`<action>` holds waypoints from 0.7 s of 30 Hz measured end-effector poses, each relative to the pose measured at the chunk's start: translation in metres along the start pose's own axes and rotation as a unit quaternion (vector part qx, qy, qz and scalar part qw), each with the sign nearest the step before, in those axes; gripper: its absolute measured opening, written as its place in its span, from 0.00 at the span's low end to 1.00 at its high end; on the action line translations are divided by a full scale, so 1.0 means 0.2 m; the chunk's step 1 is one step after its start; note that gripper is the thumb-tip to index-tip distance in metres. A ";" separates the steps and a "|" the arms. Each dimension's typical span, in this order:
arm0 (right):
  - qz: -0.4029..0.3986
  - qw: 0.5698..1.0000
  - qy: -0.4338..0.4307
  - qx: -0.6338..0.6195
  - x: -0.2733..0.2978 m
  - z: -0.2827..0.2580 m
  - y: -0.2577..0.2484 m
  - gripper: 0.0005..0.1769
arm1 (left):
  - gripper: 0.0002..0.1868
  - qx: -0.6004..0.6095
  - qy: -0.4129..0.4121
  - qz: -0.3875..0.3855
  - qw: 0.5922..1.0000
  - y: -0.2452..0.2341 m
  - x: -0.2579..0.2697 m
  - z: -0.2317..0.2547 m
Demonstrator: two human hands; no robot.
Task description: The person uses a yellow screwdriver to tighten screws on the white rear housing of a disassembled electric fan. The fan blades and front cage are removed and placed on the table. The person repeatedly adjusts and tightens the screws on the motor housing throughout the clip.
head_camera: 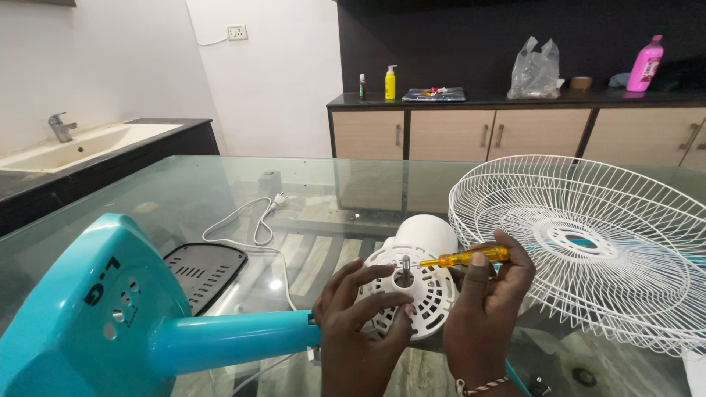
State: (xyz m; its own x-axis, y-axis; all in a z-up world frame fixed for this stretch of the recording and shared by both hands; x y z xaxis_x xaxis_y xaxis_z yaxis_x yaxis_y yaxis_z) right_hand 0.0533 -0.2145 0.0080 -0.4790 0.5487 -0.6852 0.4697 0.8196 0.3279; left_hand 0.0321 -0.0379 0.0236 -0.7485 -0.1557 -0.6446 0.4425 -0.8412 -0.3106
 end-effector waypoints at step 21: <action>-0.016 1.000 -0.001 -0.002 0.01 -0.01 0.02 0.22 | 0.13 -0.103 -0.077 -0.156 0.979 -0.05 -0.07 0.18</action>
State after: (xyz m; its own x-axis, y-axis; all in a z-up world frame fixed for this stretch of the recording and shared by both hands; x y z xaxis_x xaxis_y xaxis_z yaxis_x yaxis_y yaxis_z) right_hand 0.0526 -0.2099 0.0089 -0.4919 0.5225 -0.6964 0.4518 0.8370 0.3088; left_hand 0.0206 -0.0455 0.0604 -0.9217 0.0020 -0.3880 0.2593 -0.7407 -0.6198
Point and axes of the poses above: each hand's wrist, its own x-axis away from the middle knuckle, its own y-axis out of the palm, z = x × y, the point moved 6 cm from there along -x, towards the middle knuckle, and after that the axes turned 7 degrees about -y, right-handed, at the moved point
